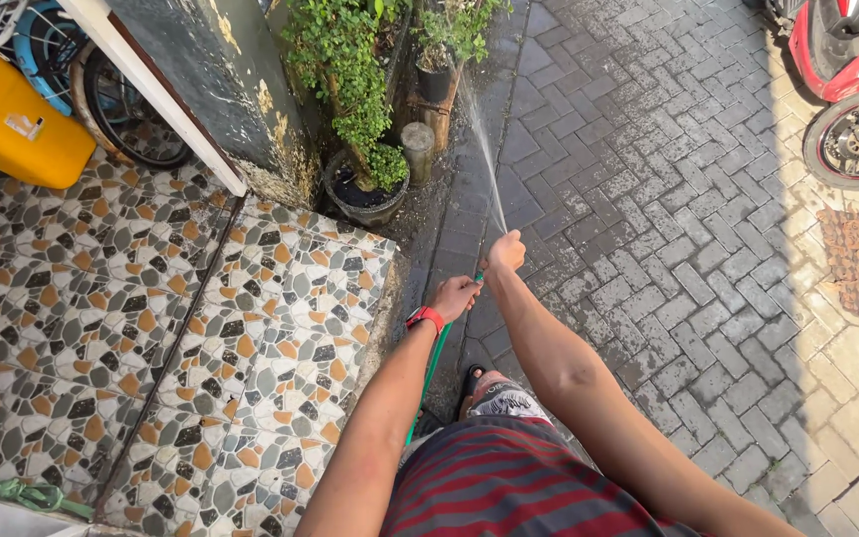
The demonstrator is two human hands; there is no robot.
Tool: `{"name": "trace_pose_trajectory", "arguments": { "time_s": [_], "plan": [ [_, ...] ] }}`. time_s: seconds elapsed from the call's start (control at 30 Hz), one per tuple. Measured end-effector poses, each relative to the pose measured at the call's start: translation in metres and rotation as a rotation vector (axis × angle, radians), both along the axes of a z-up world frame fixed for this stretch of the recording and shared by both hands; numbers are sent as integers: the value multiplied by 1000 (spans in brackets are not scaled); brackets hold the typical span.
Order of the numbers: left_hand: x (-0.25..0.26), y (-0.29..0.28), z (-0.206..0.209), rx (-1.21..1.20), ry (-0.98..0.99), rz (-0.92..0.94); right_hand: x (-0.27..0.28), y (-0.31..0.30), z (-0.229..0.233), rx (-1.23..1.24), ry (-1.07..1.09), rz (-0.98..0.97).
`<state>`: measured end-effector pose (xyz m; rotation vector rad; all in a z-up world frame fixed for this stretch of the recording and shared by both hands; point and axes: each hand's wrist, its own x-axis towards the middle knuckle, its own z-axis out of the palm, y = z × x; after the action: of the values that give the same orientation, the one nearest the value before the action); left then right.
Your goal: Watering several potted plants in an outdoor alleyway using a hose.
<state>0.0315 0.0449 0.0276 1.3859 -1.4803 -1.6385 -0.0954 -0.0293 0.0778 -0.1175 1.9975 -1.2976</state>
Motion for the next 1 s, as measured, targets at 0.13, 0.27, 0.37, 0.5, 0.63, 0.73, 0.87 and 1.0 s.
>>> {"name": "trace_pose_trajectory", "arguments": {
  "time_s": [0.13, 0.27, 0.37, 0.5, 0.63, 0.73, 0.87, 1.0],
  "plan": [
    [-3, -5, 1, -5, -3, 3, -3, -5, 0, -7, -9, 9],
    [-6, -8, 8, -20, -59, -5, -5, -10, 8, 9, 9, 49],
    [-6, -13, 27, -27, -114, -14, -8, -20, 4, 6, 20, 87],
    [-20, -18, 12, -26, -120, 18, -16, -24, 3, -9, -6, 88],
    [-33, -18, 15, -41, -141, 23, -28, -27, -1, -42, -19, 72],
    [-39, -12, 13, -32, -165, 41, -35, -23, -7, -47, -21, 94],
    [-47, -9, 9, 10, -148, 97, -39, -21, -9, -11, -11, 122],
    [-52, -5, -2, 38, -174, 120, -42, -17, -21, 19, -33, 86]
  ]
}}
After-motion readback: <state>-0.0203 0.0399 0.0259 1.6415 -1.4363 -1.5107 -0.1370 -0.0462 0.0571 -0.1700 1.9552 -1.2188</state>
